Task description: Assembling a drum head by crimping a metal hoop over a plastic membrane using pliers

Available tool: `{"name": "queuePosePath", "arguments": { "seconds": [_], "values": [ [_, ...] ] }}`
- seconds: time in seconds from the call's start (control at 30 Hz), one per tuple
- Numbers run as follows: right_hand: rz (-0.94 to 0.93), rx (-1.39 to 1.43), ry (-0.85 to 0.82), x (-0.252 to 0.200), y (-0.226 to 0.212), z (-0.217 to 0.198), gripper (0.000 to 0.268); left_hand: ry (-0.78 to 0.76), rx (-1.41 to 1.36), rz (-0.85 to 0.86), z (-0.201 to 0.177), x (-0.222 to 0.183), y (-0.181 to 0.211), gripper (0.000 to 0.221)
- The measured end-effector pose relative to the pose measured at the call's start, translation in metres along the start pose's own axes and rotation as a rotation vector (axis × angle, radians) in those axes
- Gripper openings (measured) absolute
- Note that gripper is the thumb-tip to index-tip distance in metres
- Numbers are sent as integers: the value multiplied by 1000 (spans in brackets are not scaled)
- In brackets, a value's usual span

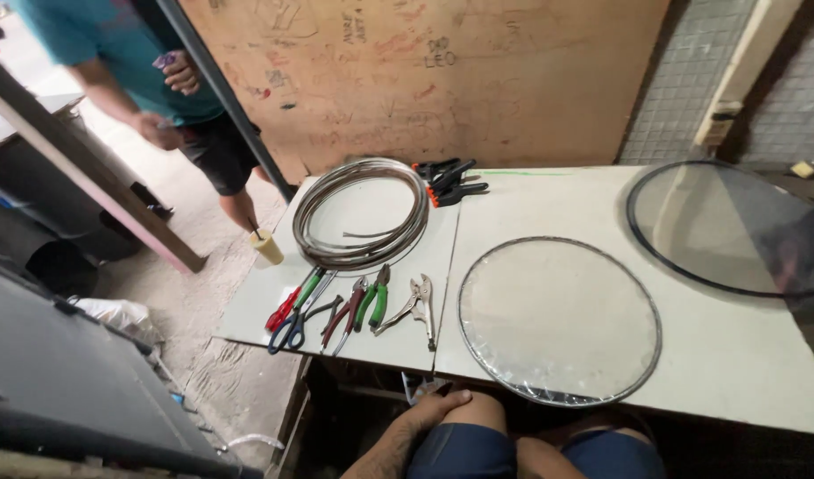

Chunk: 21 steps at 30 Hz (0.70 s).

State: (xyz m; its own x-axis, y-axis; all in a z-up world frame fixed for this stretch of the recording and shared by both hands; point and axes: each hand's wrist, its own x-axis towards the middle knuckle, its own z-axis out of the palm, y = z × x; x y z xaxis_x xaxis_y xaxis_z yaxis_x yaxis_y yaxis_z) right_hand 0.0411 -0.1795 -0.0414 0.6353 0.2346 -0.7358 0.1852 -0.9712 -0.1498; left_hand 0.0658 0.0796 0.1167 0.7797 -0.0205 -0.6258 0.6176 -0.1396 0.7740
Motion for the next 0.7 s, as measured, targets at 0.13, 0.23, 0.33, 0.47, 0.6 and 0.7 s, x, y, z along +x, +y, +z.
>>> {"name": "queuePosePath", "arguments": {
  "seconds": [0.13, 0.23, 0.33, 0.47, 0.6, 0.7],
  "values": [
    [-26, 107, -34, -16, -2, -34, 39, 13, 268, 99, -4, -21, -2, 91],
    [-101, 292, 61, -13, 0, -39, 42, -21, 96, 186, -5, -40, 13, 70],
    [-120, 320, 93, -12, 0, -38, 38, 14, 219, 78, -8, -41, 9, 77],
    [-55, 275, 63, -35, -10, -52, 42, 85, 493, 135, -11, -34, -2, 93],
    [-123, 306, 128, 7, 7, -26, 24, 121, 523, 154, -11, -32, -8, 85],
    [-134, 348, 122, 23, 13, -16, 35, 142, 485, 171, -10, -40, -7, 84]
  ]
}}
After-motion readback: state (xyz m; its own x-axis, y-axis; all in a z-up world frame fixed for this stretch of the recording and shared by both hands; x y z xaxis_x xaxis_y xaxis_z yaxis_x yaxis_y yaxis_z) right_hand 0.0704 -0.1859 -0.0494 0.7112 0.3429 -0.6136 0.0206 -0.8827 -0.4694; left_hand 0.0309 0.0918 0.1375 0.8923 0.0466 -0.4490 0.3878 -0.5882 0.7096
